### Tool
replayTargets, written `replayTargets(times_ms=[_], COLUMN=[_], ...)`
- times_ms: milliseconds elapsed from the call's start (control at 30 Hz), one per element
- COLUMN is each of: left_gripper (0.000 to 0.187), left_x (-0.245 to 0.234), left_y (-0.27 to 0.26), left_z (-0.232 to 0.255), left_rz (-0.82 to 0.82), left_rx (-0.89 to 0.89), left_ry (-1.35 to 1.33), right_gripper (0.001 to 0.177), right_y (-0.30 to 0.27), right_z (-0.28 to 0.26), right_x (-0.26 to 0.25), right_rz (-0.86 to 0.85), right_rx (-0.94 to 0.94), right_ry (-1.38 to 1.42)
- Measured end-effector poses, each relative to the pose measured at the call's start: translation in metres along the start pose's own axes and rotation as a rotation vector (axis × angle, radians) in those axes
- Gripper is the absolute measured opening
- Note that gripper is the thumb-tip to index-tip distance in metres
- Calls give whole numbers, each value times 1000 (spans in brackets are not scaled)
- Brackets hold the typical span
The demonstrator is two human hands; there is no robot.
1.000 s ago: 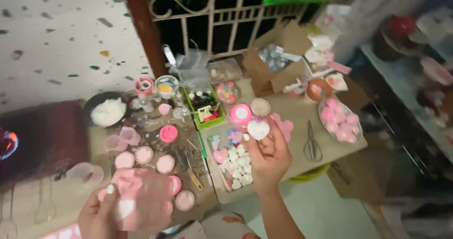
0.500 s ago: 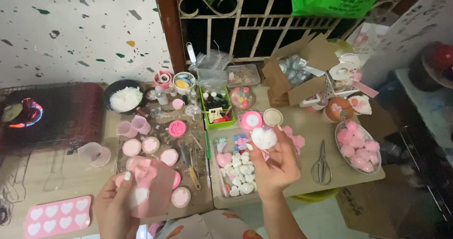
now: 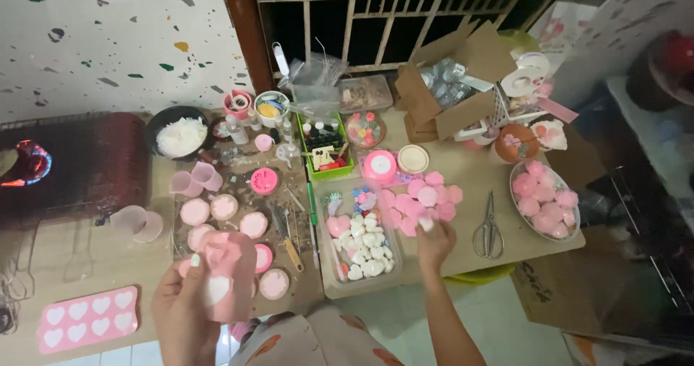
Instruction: Melting wax on a stove, preparing molds, and extracting finished wax shapes.
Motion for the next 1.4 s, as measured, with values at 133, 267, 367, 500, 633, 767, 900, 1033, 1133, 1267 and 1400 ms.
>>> replayTargets(times_ms=[133, 267, 367, 500, 633, 767, 900, 1033, 1133, 1267, 1400], left_gripper=[15, 12, 11, 11, 15, 15, 16, 23, 25, 27, 29], left_x=[23, 15, 39, 45, 65, 78, 81, 85, 67, 58, 71], left_y=[-13, -17, -32, -40, -48, -52, -47, -47, -46, -49, -56], left_z=[-7, -48, -39, -55, -43, -35, -40, -40, -69, -73, -59], left_rz=[-9, -84, -97, -223, -333, -503, -529, -438, -352, -306, -219], left_rx=[-160, -194, -256, -255, -242, -125, -30, -115, -152, -147, -180], left_ry=[-46, -122, -60, -83, 12, 64, 133, 59, 22, -54, -142], right_gripper=[43, 47, 43, 42, 23, 34, 31, 18, 15, 14, 26], right_y=[-45, -50, -44, -38, -50, -70, -80, -82, -80, -75, -90], right_z=[74, 75, 76, 10, -113, -275, -287, -300, -305, -310, -359], right_x=[10, 17, 27, 17, -14, -99, -92, -90, -85, -82, -117], right_rz=[88, -1, -143, -55, -472, -735, -1172, -960, -849, -765, -599], right_rx=[-71, -18, 65, 142, 110, -417, -28, 62, 8, 70, -60], right_ry=[-283, -276, -235, -50, 565, 550, 781, 784, 729, 776, 609])
Point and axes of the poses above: each hand's wrist, its own y-axis towards the middle knuckle, its own x-axis out of the palm, z = x × y, the point moved 1 cm from there along y, towards the middle knuckle, and after that the axes turned 9 degrees about x, right-handed, at the moved point
